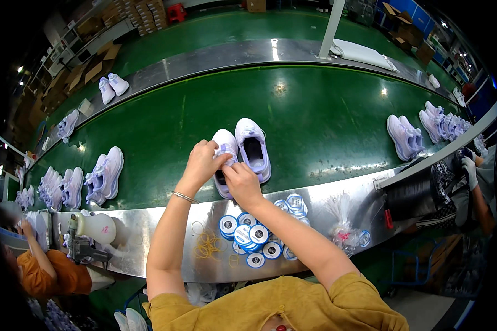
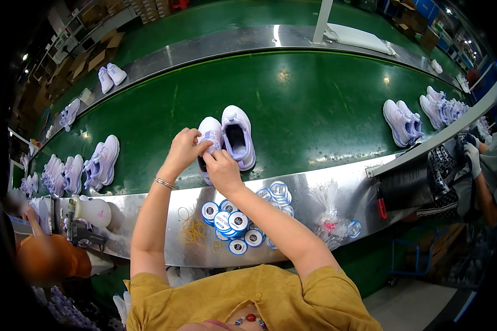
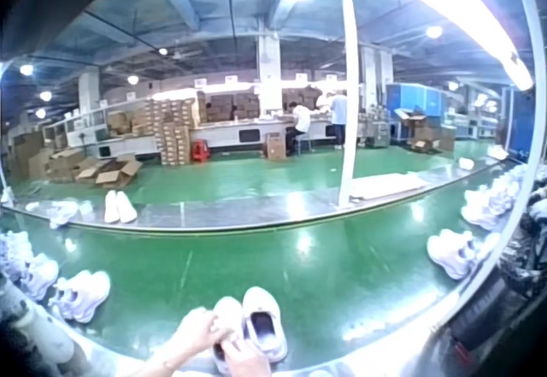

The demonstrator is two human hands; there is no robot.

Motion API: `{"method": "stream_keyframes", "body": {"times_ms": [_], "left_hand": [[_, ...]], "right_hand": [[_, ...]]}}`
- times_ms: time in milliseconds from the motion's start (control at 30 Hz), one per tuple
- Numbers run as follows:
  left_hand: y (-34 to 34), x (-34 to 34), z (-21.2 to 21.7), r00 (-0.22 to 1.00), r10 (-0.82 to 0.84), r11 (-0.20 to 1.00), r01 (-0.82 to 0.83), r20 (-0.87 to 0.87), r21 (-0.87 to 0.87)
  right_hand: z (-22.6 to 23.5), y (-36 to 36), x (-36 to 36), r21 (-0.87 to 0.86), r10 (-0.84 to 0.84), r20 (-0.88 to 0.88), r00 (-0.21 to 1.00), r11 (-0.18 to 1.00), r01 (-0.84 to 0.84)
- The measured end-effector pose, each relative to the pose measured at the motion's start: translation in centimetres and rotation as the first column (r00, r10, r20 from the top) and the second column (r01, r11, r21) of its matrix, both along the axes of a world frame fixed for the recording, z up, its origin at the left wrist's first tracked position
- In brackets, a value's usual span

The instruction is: The person attaches circular tags to pairs of white sneakers on a moving conveyor belt. They pick up a tag, place it on the shoe tongue, and secure it with a rubber band. The process repeats for multiple pairs as they move along the line.

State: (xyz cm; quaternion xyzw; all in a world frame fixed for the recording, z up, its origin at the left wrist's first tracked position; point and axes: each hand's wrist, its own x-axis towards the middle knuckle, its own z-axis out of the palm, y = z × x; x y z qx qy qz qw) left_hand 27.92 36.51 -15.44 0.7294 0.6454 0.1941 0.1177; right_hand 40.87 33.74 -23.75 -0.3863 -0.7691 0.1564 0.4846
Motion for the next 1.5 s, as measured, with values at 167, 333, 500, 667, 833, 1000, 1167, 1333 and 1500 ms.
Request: {"method": "stream_keyframes", "body": {"times_ms": [167,333,500,667,833,1000,1167,1333,1500], "left_hand": [[0.9,-1.1,-1.3,0.987,-0.162,0.985,0.161,0.005,0.053],[0.9,-2.2,-1.6,0.947,-0.32,0.936,0.311,0.026,0.165],[0.2,-0.8,-1.4,0.985,0.019,1.0,-0.023,-0.171,-0.022],[0.4,-2.5,-1.6,0.967,-0.254,0.964,0.255,-0.025,0.08],[0.2,-3.6,-1.3,0.954,-0.282,0.958,0.273,0.106,0.09],[-2.7,-3.9,-2.0,0.932,0.071,0.956,-0.165,0.356,0.241],[-5.2,-2.7,-3.7,0.898,0.023,0.931,-0.179,0.439,0.318],[-5.6,-2.7,-3.6,0.991,-0.041,0.886,-0.023,0.127,0.464],[-5.6,-2.3,-3.3,0.997,-0.031,0.846,0.061,-0.065,0.53]], "right_hand": [[-0.4,0.1,-0.3,-0.01,0.011,-0.009,1.0,1.0,-0.011],[-0.5,0.0,-0.7,0.0,0.007,-0.011,1.0,1.0,-0.007],[-0.7,0.1,-1.2,0.015,-0.002,0.0,1.0,1.0,0.002],[-0.3,0.0,-1.3,0.009,0.038,-0.007,0.999,0.999,-0.038],[0.0,-0.2,-1.8,-0.032,0.06,-0.029,0.998,0.998,-0.061],[0.5,0.2,-1.9,-0.019,0.064,-0.06,0.996,0.998,-0.065],[1.2,0.2,-1.7,-0.062,0.126,-0.072,0.989,0.99,-0.131],[5.4,2.8,-0.8,-0.163,0.13,-0.137,0.982,0.975,-0.152],[8.4,8.0,-3.0,-0.45,0.365,0.414,0.834,0.878,-0.161]]}}
